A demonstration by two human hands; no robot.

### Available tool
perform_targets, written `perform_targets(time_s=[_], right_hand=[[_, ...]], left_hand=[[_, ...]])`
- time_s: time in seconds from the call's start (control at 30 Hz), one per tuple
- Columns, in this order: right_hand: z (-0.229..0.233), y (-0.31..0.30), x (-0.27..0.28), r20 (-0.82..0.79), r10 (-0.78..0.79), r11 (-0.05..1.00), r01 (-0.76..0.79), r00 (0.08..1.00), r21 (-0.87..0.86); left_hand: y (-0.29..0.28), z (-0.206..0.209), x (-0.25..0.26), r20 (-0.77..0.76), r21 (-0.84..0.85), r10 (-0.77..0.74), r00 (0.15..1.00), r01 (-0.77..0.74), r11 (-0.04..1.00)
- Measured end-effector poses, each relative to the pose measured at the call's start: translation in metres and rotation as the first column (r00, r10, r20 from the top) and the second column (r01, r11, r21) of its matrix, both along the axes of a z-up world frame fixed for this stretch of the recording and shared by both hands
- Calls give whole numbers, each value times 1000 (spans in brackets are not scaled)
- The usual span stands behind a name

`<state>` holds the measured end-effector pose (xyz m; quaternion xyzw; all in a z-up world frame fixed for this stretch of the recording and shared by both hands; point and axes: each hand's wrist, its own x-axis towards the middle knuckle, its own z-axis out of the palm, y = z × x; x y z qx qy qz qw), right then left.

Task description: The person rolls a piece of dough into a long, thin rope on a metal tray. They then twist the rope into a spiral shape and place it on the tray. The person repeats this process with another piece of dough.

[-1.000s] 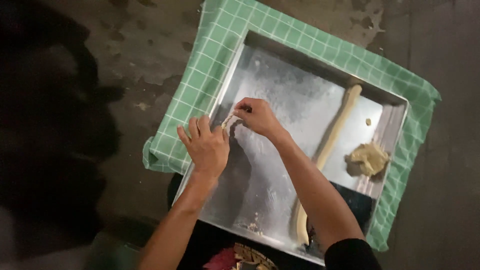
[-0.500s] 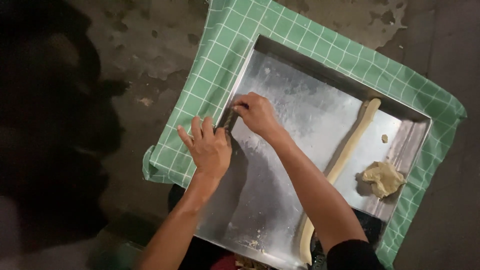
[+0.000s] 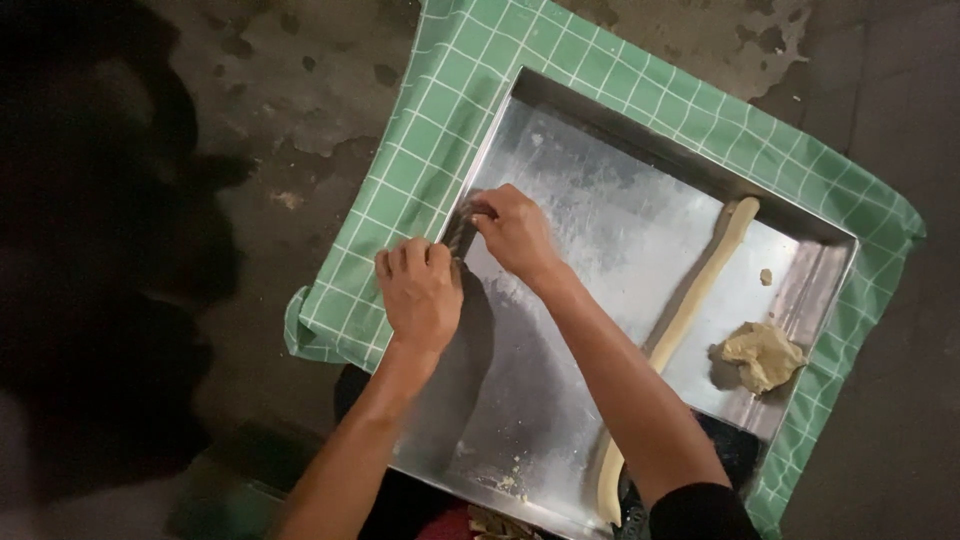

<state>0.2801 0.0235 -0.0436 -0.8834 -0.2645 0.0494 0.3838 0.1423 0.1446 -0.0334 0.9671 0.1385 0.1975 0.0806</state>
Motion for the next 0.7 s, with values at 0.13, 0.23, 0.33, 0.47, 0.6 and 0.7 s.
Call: perform_targets(time_s=[0.13,0.23,0.33,0.47,0.6,0.7], right_hand=[[5,3,-5,14,-23,997,24,1000,-79],[7,5,-7,57,-43,995,48,997,-88],[17,4,-14,129,-24,995,36,991,-90],[27,1,-23,160,28,995,-13,987,-95],[20,1,-20,61,-5,1000,6,998,-23],[10,4,-18,21,-64,998,64,998,-17]], left_hand=[[-1,5,-1,-57,-28,-16,998,15,999],[0,3,-1,-91,-14,-4,996,3,1000],[0,3,-1,-100,-17,-1,995,-1,1000],[1,20,0,-63,-115,-16,998,9,993],[2,31,0,-64,-201,-25,998,12,979],[3,9,-2,5,-187,-27,1000,27,982]])
